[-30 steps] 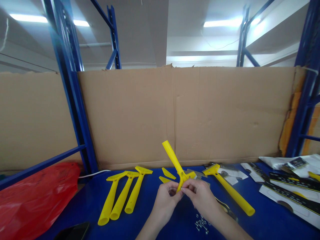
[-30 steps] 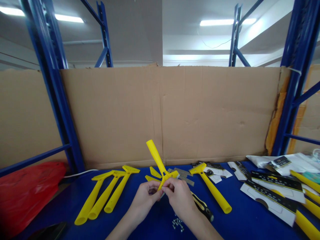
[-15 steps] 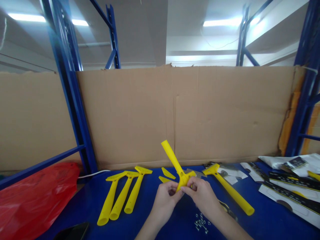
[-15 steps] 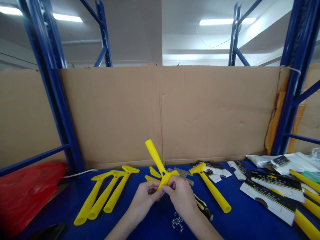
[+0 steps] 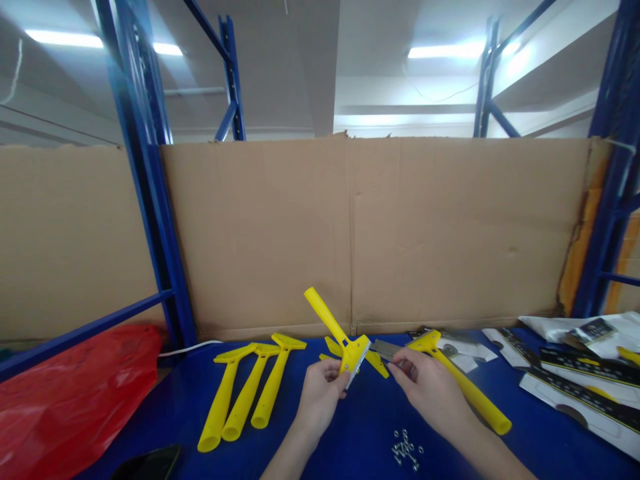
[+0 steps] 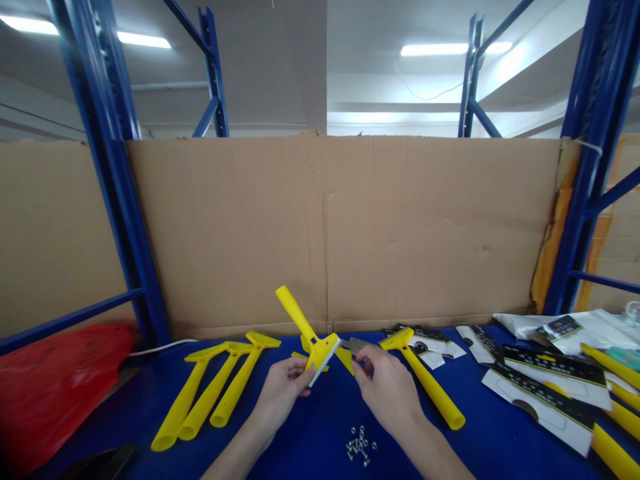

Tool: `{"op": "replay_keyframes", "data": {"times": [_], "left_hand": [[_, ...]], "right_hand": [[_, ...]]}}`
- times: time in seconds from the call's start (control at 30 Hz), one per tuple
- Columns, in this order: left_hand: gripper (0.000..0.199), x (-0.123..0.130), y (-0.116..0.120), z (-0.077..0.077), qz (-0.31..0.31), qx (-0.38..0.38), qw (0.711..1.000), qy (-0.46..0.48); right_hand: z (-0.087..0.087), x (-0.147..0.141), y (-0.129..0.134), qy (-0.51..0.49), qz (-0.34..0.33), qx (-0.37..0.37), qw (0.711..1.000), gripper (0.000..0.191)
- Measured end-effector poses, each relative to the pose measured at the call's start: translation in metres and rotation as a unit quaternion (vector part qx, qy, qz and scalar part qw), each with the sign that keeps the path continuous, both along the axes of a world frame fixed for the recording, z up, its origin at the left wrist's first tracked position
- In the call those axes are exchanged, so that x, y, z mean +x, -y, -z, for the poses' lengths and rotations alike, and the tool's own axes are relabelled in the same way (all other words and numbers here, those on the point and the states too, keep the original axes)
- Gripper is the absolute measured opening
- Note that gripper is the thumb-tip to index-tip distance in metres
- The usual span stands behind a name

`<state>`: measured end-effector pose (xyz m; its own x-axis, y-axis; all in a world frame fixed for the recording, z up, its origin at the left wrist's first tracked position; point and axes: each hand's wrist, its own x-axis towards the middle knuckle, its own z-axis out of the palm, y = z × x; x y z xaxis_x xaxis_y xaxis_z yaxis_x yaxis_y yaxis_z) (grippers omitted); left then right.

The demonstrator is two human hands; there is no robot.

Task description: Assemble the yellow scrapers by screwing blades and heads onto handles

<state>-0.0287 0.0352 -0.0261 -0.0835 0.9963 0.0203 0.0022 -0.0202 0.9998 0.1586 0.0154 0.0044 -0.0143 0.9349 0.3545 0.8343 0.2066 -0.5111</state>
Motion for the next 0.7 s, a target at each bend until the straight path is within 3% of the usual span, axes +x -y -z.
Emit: {"op": "replay_keyframes", "data": {"times": [0.13, 0.27, 0.37, 0.53, 0.7], "left_hand": [[0.022, -0.001, -0.001, -0.002, -0.016, 0.002, 1.000, -0.005], [0.022, -0.002, 0.000, -0.001, -0.018, 0.003, 1.000, -0.010], [0.021, -0.001, 0.000, 0.001, -0.028, 0.009, 0.999, -0.012], [0.022, 0.000, 0.000, 0.003, -0.038, 0.013, 0.999, -0.010], [0.024, -0.001, -0.001, 0.004, -0.037, 0.014, 0.999, -0.012]], "right_hand": [[0.001, 0.017, 0.010, 0.094, 0.016, -0.016, 0.995, 0.019], [0.003, 0.029, 0.019, 0.140, 0.002, -0.129, 0.982, 0.043], [0.003, 0.033, 0.021, 0.147, -0.009, -0.162, 0.976, 0.043], [0.002, 0.037, 0.016, 0.123, -0.006, -0.153, 0.980, 0.036], [-0.004, 0.038, 0.010, 0.043, 0.015, -0.071, 0.996, 0.020]]}}
